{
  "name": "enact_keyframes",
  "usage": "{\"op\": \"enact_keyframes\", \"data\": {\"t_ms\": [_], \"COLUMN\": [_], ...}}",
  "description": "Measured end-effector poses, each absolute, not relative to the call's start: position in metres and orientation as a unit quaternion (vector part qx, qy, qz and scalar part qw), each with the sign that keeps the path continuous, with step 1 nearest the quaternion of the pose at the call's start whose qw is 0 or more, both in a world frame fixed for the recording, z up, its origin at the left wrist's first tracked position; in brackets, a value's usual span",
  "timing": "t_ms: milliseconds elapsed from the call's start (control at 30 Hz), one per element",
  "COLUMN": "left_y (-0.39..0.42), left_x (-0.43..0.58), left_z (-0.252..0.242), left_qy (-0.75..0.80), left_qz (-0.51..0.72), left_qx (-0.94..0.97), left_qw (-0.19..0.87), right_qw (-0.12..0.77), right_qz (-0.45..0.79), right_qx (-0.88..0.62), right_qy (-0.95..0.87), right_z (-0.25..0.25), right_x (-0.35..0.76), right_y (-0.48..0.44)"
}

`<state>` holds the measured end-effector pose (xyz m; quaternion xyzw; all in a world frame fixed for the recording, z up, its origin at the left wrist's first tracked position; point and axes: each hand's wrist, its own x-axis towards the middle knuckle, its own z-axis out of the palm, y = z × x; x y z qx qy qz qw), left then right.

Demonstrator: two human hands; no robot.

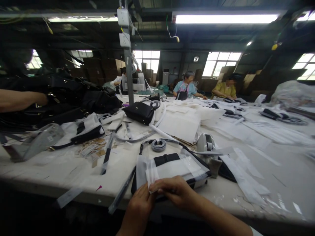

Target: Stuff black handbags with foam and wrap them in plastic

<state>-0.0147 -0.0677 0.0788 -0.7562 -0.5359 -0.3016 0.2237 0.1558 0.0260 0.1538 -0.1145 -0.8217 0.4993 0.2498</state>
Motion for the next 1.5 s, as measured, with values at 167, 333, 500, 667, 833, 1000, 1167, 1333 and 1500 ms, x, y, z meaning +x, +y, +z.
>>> {"op": "enact_keyframes", "data": {"t_ms": [167, 333, 500, 667, 833, 1000, 1167, 1333, 1500], "left_y": [-0.072, -0.078, -0.081, -0.083, -0.085, -0.082, -0.081, -0.082, -0.080], "left_x": [-0.025, -0.024, -0.021, -0.024, -0.024, -0.023, -0.027, -0.027, -0.026], "left_z": [0.085, 0.069, 0.057, 0.060, 0.068, 0.073, 0.074, 0.075, 0.076], "left_qy": [-0.520, -0.530, -0.550, -0.561, -0.551, -0.533, -0.530, -0.525, -0.527], "left_qz": [-0.297, -0.381, -0.438, -0.415, -0.386, -0.367, -0.346, -0.324, -0.327], "left_qx": [-0.777, -0.733, -0.687, -0.699, -0.729, -0.748, -0.758, -0.767, -0.763], "left_qw": [0.195, 0.192, 0.183, 0.156, 0.130, 0.143, 0.159, 0.177, 0.183], "right_qw": [0.254, 0.253, 0.266, 0.278, 0.333, 0.377, 0.308, 0.320, 0.278], "right_qz": [0.531, 0.495, 0.403, 0.261, 0.245, 0.394, 0.546, 0.637, 0.679], "right_qx": [-0.147, -0.139, -0.050, -0.014, -0.077, -0.402, -0.454, -0.435, -0.444], "right_qy": [-0.795, -0.819, -0.874, -0.924, -0.907, -0.735, -0.633, -0.550, -0.515], "right_z": [0.153, 0.150, 0.141, 0.133, 0.107, 0.054, 0.033, 0.033, 0.028], "right_x": [0.160, 0.164, 0.164, 0.166, 0.187, 0.198, 0.165, 0.145, 0.159], "right_y": [0.026, 0.022, 0.019, 0.012, -0.020, -0.060, -0.072, -0.073, -0.080]}}
